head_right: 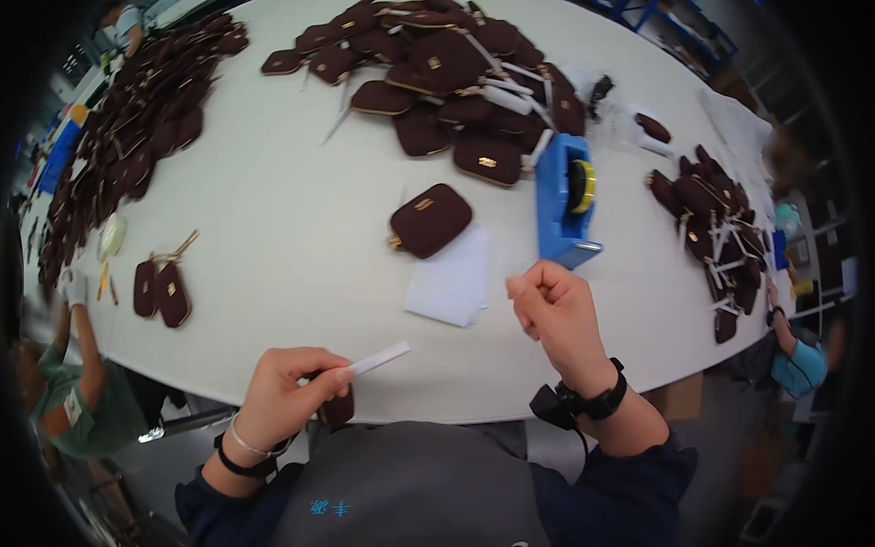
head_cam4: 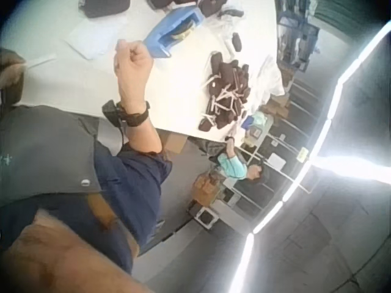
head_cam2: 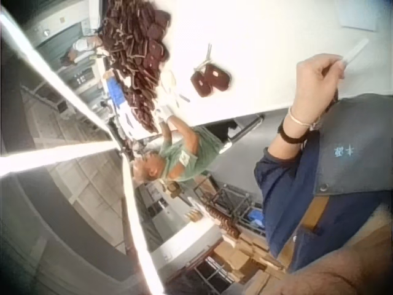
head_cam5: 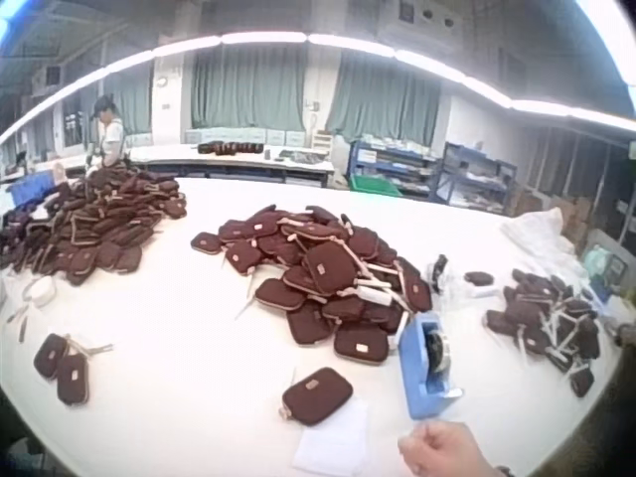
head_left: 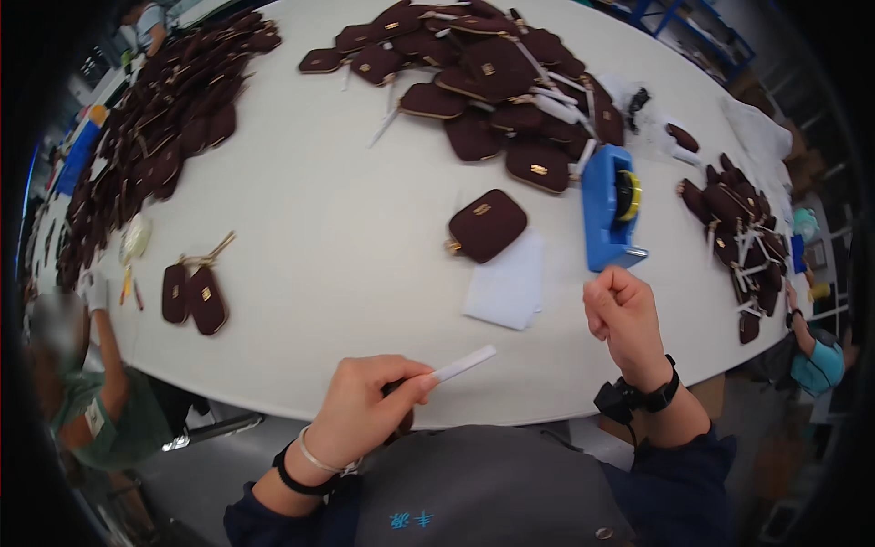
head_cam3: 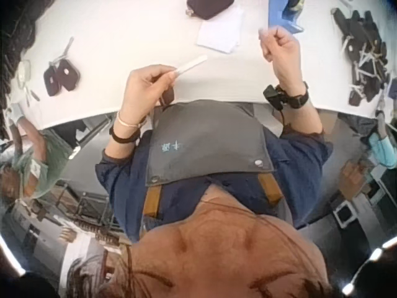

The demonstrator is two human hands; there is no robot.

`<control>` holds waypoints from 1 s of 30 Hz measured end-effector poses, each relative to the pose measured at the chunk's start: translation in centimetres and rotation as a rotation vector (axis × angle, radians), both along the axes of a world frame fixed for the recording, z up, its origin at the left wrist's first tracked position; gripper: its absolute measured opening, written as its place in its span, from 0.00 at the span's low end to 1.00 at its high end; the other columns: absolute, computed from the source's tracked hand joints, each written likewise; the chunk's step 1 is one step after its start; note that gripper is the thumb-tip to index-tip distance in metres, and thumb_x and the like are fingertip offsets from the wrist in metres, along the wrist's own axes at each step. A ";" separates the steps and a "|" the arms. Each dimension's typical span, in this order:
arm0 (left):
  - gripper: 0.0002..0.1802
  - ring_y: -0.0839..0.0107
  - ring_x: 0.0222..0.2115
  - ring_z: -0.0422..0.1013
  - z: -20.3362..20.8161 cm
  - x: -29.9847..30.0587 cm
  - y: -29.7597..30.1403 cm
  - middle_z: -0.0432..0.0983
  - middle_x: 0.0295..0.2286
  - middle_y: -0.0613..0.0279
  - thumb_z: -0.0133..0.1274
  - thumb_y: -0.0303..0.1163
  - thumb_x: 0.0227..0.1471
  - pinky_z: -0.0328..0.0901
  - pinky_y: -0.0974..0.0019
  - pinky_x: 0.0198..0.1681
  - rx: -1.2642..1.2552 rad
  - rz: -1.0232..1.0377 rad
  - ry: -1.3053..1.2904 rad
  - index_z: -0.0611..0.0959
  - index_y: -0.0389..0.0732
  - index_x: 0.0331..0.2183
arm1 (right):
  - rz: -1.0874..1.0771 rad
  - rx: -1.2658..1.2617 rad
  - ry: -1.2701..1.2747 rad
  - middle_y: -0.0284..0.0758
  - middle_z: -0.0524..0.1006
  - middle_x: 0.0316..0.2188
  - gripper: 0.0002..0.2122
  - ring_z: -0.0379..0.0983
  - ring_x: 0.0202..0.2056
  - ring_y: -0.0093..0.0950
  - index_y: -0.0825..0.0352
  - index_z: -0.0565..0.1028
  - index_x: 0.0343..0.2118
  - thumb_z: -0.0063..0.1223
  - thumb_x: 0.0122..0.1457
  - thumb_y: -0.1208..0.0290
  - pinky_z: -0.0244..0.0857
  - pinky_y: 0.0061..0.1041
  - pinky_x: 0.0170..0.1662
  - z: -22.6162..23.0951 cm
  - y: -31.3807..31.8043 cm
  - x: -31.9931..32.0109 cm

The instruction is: The person wraps a white paper sleeve around the drawstring of a maroon pouch, folds the paper, and secures it with tape. They repeat this process for multiple pouches, placing each finished item on the table.

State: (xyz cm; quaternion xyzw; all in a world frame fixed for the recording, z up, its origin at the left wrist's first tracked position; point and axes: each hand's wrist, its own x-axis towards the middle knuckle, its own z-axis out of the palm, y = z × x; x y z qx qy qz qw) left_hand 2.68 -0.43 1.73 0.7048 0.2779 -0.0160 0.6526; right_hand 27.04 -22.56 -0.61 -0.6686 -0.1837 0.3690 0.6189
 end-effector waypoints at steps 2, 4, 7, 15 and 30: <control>0.06 0.81 0.22 0.70 0.2 0.7 -0.2 0.77 0.20 0.65 0.57 0.24 0.53 0.65 0.76 0.27 -0.019 0.000 0.006 0.84 0.30 0.29 | -0.207 -0.042 -0.310 0.32 0.77 0.25 0.08 0.66 0.23 0.16 0.72 0.77 0.31 0.55 0.61 0.72 0.60 0.15 0.26 -0.2 -2.9 4.1; 0.06 0.81 0.22 0.70 0.3 1.2 -0.5 0.77 0.20 0.65 0.56 0.24 0.52 0.64 0.77 0.26 -0.043 -0.003 0.011 0.84 0.30 0.29 | -0.416 -0.127 -0.706 0.31 0.77 0.26 0.09 0.66 0.25 0.16 0.71 0.79 0.33 0.58 0.59 0.69 0.60 0.16 0.29 -1.0 -4.4 7.7; 0.06 0.80 0.18 0.70 -0.1 1.9 -0.7 0.76 0.19 0.65 0.56 0.24 0.53 0.63 0.76 0.22 -0.065 -0.026 -0.015 0.84 0.30 0.29 | -0.325 -0.292 -0.809 0.25 0.77 0.28 0.11 0.64 0.28 0.14 0.67 0.81 0.40 0.58 0.59 0.66 0.57 0.16 0.31 -2.8 -7.9 11.4; 0.07 0.77 0.13 0.71 -0.1 2.1 -1.1 0.75 0.18 0.64 0.55 0.24 0.55 0.63 0.75 0.15 -0.016 -0.068 -0.049 0.83 0.28 0.30 | -0.132 -0.416 -0.198 0.27 0.78 0.29 0.09 0.62 0.27 0.15 0.68 0.82 0.35 0.60 0.55 0.68 0.56 0.16 0.31 -2.7 -7.2 14.0; 0.06 0.75 0.15 0.74 -0.4 2.2 -1.2 0.75 0.19 0.62 0.55 0.23 0.55 0.67 0.74 0.16 -0.067 -0.083 -0.072 0.82 0.29 0.31 | -0.308 -0.316 0.048 0.23 0.63 0.18 0.07 0.53 0.19 0.14 0.69 0.75 0.23 0.59 0.55 0.73 0.48 0.17 0.21 -2.2 -7.6 10.7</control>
